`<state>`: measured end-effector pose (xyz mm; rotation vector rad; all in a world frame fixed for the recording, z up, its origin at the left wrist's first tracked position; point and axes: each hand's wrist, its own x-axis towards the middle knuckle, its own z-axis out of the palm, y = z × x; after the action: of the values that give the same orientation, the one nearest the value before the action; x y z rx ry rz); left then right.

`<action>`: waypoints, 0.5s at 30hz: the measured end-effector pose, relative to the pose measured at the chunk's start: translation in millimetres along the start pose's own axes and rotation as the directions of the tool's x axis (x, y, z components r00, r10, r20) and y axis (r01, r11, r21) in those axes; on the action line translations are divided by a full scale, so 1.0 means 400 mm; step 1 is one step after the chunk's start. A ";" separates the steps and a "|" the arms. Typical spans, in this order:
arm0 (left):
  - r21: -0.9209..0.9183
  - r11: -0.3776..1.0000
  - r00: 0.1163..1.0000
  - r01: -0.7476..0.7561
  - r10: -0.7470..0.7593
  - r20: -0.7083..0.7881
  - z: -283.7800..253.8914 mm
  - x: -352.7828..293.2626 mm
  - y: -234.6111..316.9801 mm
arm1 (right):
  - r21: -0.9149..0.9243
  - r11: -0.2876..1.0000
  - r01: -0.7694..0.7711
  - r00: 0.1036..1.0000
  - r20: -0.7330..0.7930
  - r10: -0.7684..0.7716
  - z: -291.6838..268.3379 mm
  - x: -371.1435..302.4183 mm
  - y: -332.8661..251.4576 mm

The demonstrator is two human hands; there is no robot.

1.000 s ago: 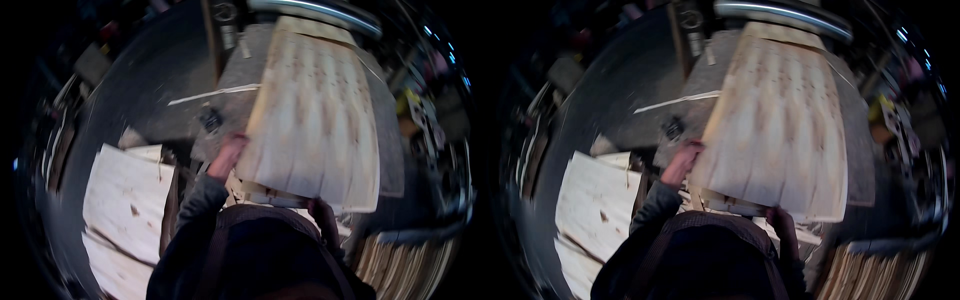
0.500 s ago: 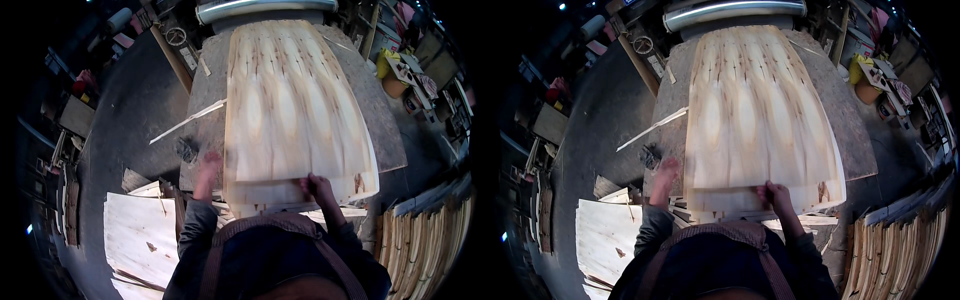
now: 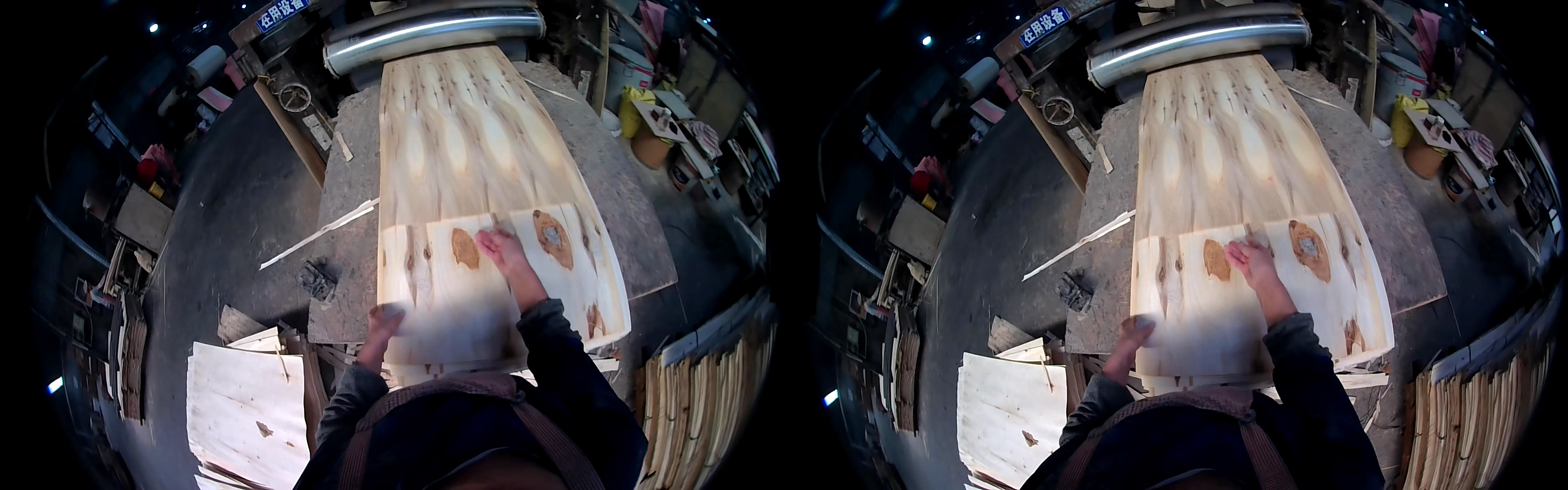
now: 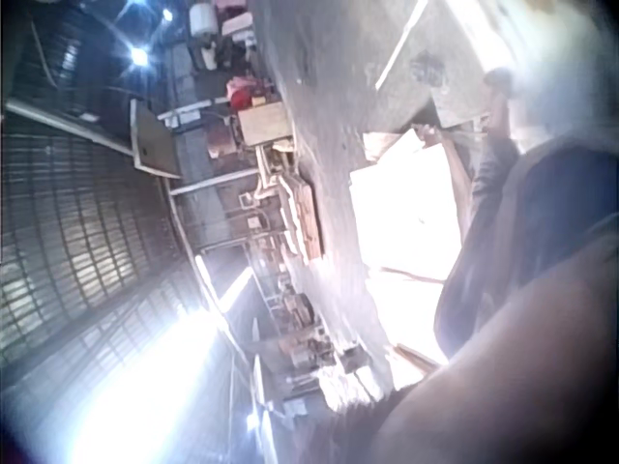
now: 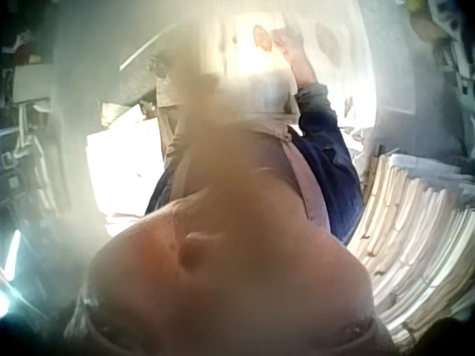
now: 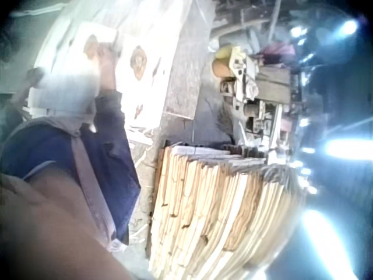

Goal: The person takes thin wood veneer sheets from a large stack by hand and feeds them one by one into an industrial rolling machine on a worktable.

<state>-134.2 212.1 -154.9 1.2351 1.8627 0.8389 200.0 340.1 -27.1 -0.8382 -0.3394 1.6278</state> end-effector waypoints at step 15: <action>-0.854 0.493 0.983 0.166 -0.009 0.186 -0.210 -0.115 0.355 | -0.419 0.757 -0.501 0.858 -0.124 0.498 -0.254 -0.589 0.087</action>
<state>-128.5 204.7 16.1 0.4996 1.0443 1.3461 250.1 86.6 -41.9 -1.3677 -0.5242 2.0860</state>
